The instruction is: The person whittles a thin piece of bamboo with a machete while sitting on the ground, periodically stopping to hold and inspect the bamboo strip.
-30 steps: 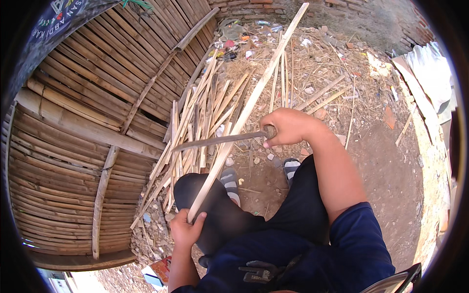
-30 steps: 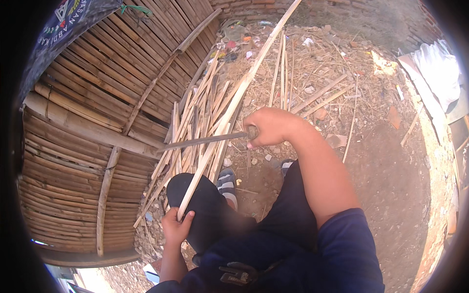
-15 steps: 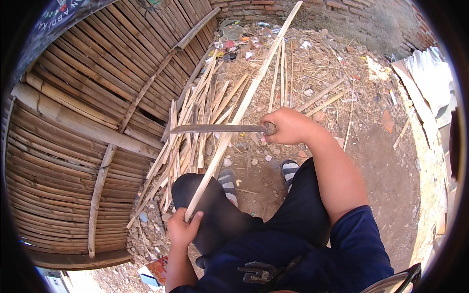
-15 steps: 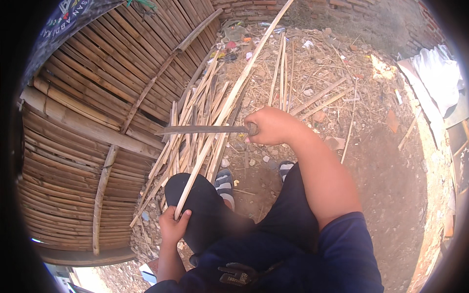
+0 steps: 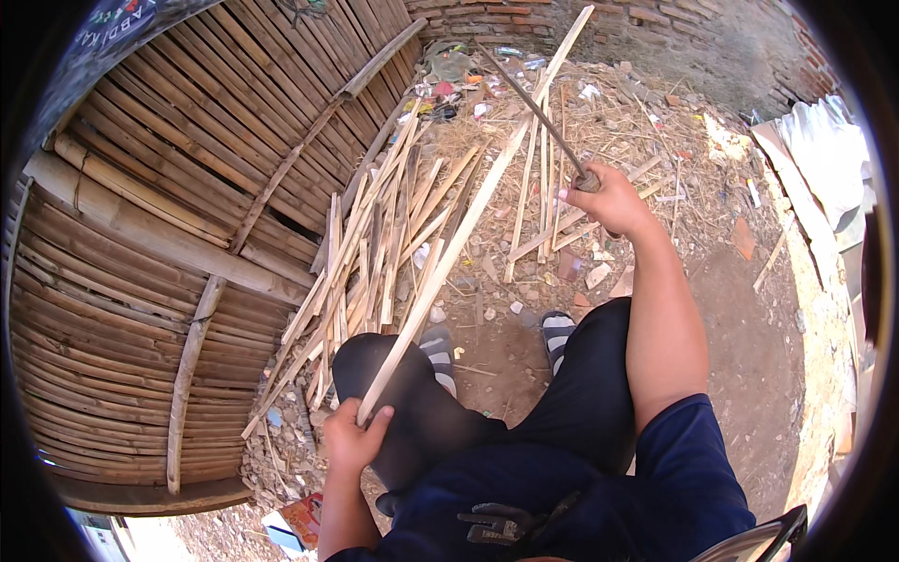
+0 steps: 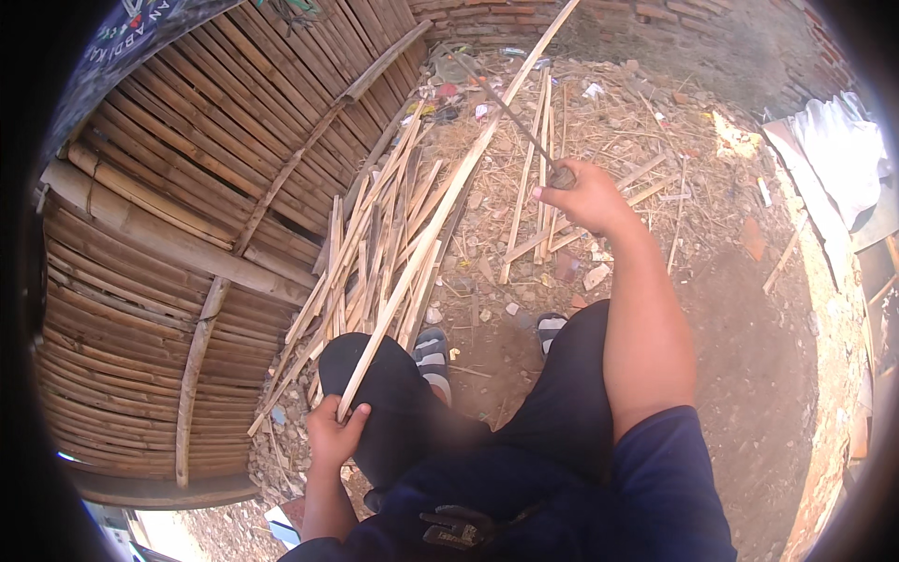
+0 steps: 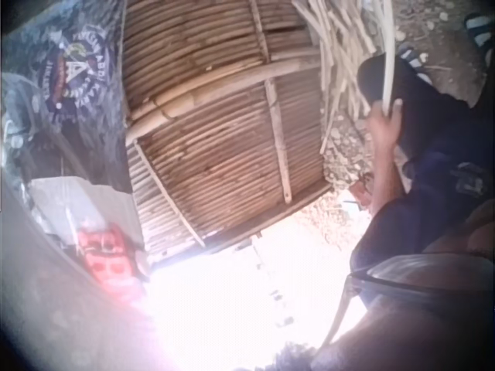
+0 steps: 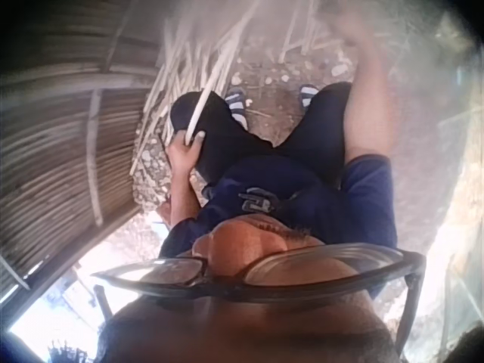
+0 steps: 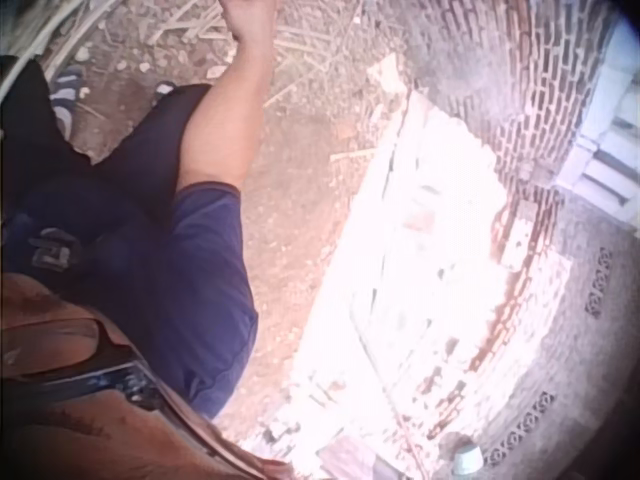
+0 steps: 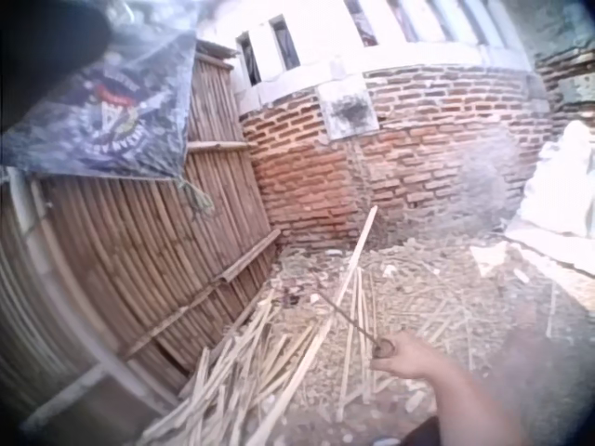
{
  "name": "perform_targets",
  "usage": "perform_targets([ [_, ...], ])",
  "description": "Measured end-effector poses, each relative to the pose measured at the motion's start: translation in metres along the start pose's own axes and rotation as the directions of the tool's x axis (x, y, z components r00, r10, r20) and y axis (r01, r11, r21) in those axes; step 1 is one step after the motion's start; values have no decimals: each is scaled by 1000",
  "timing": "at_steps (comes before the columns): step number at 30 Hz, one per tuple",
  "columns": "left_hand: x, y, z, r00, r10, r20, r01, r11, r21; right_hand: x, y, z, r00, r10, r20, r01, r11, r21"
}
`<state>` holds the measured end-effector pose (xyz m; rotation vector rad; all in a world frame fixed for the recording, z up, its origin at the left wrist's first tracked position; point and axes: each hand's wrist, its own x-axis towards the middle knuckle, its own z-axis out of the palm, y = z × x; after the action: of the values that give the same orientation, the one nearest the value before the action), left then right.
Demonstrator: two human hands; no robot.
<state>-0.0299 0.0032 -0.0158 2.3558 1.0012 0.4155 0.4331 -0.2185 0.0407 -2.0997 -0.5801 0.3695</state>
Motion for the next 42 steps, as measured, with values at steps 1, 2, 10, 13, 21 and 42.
perform_targets([
  [1,1,-1,1,1000,4,-6,-5,1000,-13,-5,-5,-2,997,19,74,-18,1000,-7],
  [2,2,-4,2,1000,11,-8,-11,1000,-21,-5,-3,4,991,-86,98,93,993,-72],
  [10,-1,-4,0,999,-30,11,31,998,-58,-40,-45,63,763,-375,526,582,752,-309],
  [13,-1,-1,-2,1000,-24,16,24,999,-23,-38,-43,67,752,-425,505,610,738,-288],
  [21,1,7,-4,1000,5,11,-5,999,55,17,15,17,998,-48,-48,38,983,-180],
  [42,0,3,-2,1000,-14,11,14,1000,2,15,2,42,972,-160,169,201,945,-257],
])
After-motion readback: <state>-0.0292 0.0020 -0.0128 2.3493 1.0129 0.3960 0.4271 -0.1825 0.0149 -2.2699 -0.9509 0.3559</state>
